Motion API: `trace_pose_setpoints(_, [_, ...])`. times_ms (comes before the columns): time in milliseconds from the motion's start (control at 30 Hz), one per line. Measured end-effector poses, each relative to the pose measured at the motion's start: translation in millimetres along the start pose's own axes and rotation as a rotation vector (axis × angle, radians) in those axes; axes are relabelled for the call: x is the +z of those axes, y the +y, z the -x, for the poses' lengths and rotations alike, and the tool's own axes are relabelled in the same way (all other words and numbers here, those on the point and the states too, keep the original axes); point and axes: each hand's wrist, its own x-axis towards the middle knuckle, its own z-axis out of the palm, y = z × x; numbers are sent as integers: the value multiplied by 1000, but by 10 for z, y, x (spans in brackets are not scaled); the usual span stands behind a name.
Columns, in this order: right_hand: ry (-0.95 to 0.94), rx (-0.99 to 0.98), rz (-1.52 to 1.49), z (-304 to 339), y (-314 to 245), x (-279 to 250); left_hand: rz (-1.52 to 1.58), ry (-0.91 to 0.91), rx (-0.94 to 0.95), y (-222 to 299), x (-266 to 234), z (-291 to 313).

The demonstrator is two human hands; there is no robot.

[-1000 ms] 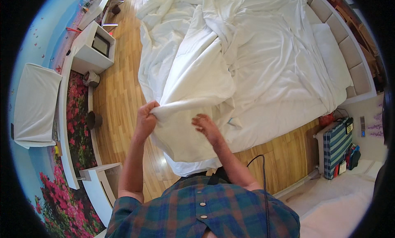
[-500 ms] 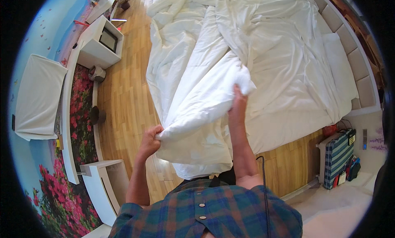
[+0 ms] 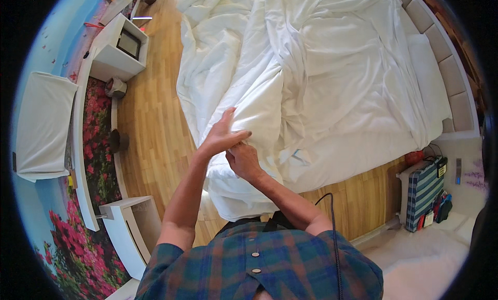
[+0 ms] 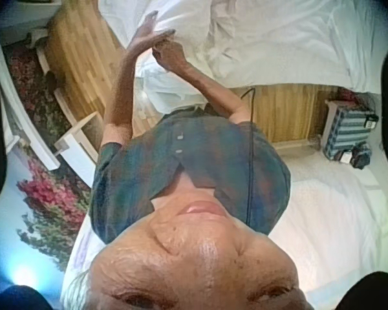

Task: The person folds a large white duvet cover on a bed. They repeatedly gather, shake, and align the fabric, working to smooth out wrinkles and organize the corners. The person handles the bedding by hand, manipulating the large sheet to create a more compact shape.

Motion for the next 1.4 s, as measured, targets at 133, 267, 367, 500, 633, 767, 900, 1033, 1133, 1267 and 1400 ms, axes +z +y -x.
trace_pose_setpoints(133, [-122,149,-30,86,97,-169,-17,-38,-50,-108,213,-302])
trace_pose_setpoints(267, [-136,81,-478,228,567,-487,211,-55,5,-211,329,-237])
trace_pose_setpoints(367, [277,428,-726,142,990,-877,370,-113,51,121,239,-65])
trace_pose_setpoints(500, [509,567,-360,-93,1720,-1059,711,-166,28,411,253,31])
trace_pose_setpoints(633, [496,794,-238,-50,2593,-516,999,-145,-43,652,206,109])
trace_pose_setpoints(767, [451,998,-457,114,3486,45,1207,-44,-106,924,177,140])
trace_pose_setpoints(900, [221,960,-548,211,4435,-333,1376,-44,-207,1097,331,103])
trace_pose_setpoints(1033, [158,952,-374,-141,3574,-142,1368,120,-269,903,242,244])
trace_pose_setpoints(1133, [600,970,-103,-275,3186,-376,1391,70,-245,869,297,240])
trace_pose_setpoints(1267, [811,760,-139,-412,3647,-800,1422,-41,-247,961,418,155])
trace_pose_setpoints(1400, [656,748,-684,-858,3517,-825,1406,35,-262,846,462,209])
